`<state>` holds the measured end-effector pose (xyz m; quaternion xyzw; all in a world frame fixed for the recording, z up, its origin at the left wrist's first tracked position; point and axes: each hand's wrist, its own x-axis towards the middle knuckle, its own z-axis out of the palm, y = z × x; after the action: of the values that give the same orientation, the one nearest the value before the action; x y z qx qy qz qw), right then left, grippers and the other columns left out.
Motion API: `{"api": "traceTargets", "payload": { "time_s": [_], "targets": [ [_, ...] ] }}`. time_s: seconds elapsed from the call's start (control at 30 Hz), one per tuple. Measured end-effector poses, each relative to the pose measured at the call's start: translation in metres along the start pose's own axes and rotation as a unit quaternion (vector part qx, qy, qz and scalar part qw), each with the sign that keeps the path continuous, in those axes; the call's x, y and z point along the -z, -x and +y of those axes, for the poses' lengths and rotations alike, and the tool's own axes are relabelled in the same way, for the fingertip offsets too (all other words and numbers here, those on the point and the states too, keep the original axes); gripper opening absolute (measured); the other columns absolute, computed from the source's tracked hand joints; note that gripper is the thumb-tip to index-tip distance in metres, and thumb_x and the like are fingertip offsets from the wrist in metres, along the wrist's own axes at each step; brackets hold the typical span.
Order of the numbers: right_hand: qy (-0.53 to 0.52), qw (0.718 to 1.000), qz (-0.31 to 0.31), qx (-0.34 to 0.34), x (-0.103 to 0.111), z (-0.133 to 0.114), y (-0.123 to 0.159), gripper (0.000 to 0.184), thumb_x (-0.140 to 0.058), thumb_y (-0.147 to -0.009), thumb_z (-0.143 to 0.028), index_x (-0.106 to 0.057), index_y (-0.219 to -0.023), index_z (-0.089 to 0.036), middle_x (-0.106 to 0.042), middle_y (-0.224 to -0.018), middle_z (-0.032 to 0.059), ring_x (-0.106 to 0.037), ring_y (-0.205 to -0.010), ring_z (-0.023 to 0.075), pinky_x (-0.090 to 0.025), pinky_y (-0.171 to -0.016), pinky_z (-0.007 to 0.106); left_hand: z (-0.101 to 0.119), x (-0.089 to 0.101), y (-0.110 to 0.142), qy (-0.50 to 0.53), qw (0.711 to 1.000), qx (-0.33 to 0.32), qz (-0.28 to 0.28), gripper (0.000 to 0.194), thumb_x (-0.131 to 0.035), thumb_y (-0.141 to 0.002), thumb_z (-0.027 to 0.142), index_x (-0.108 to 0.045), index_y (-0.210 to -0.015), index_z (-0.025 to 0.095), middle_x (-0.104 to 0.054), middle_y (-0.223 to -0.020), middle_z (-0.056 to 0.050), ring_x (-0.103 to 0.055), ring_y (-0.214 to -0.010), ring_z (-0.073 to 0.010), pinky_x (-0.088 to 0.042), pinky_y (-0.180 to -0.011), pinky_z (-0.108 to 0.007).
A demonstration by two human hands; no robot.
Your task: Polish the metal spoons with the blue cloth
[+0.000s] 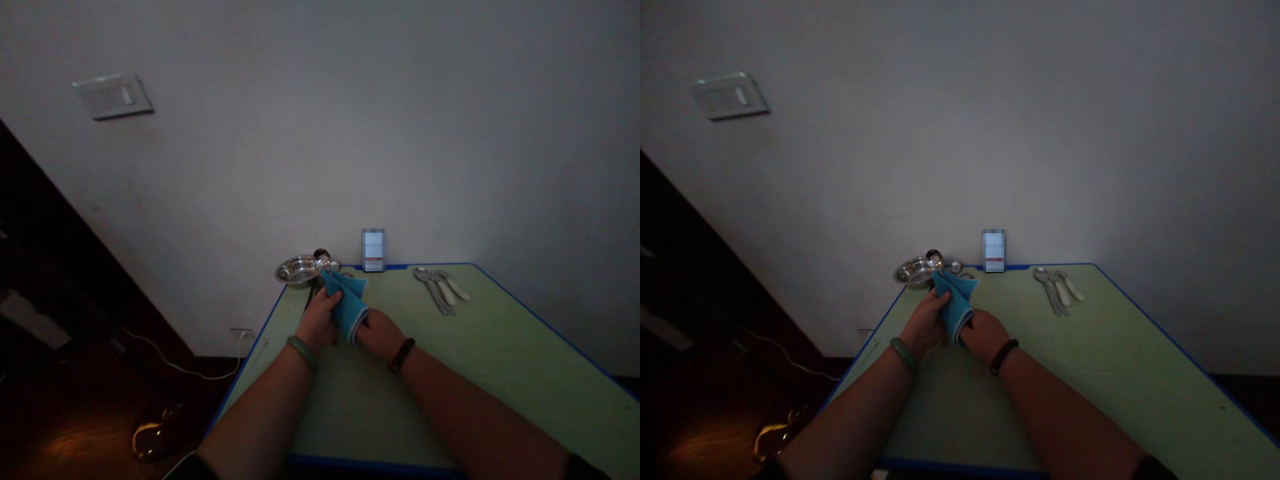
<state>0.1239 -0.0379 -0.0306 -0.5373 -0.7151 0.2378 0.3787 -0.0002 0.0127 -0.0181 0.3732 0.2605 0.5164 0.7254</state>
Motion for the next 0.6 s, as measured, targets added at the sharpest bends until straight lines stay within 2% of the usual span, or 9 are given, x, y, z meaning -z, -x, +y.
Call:
{"api": "traceTargets", "payload": {
  "time_s": [0.3, 0.6],
  "targets": [
    [0.019, 1.000, -0.020, 0.005, 0.0009, -0.0044, 0.0012, 0.026, -0.043, -0.078, -0.025, -0.066, -0.088, -0.017, -0.068, -0.087, 0.0072, -0.058, -0.075, 0.0166, -0.039, -0.067, 0.025, 0.0056, 0.0013, -0.0018, 0.026, 0.999, -0.012, 0.028, 0.021, -0.064, -0.065, 0.013, -0.061, -0.085, 0.017, -0.066, -0.075, -0.002, -0.061, -0.067, -0.0142, -0.048, -0.071, -0.029],
    [0.050, 0.996, -0.070, 0.021, -0.0014, 0.0037, -0.0010, 0.024, -0.042, -0.076, -0.026, -0.064, -0.078, -0.015, -0.065, -0.076, 0.0060, -0.055, -0.066, 0.0144, -0.036, -0.059, 0.023, 0.0077, 0.0048, -0.0040, 0.045, 0.997, -0.014, 0.057, 0.016, -0.061, -0.067, 0.010, -0.060, -0.082, 0.016, -0.065, -0.070, -0.001, -0.060, -0.061, -0.0124, -0.048, -0.070, -0.029]
  ]
}}
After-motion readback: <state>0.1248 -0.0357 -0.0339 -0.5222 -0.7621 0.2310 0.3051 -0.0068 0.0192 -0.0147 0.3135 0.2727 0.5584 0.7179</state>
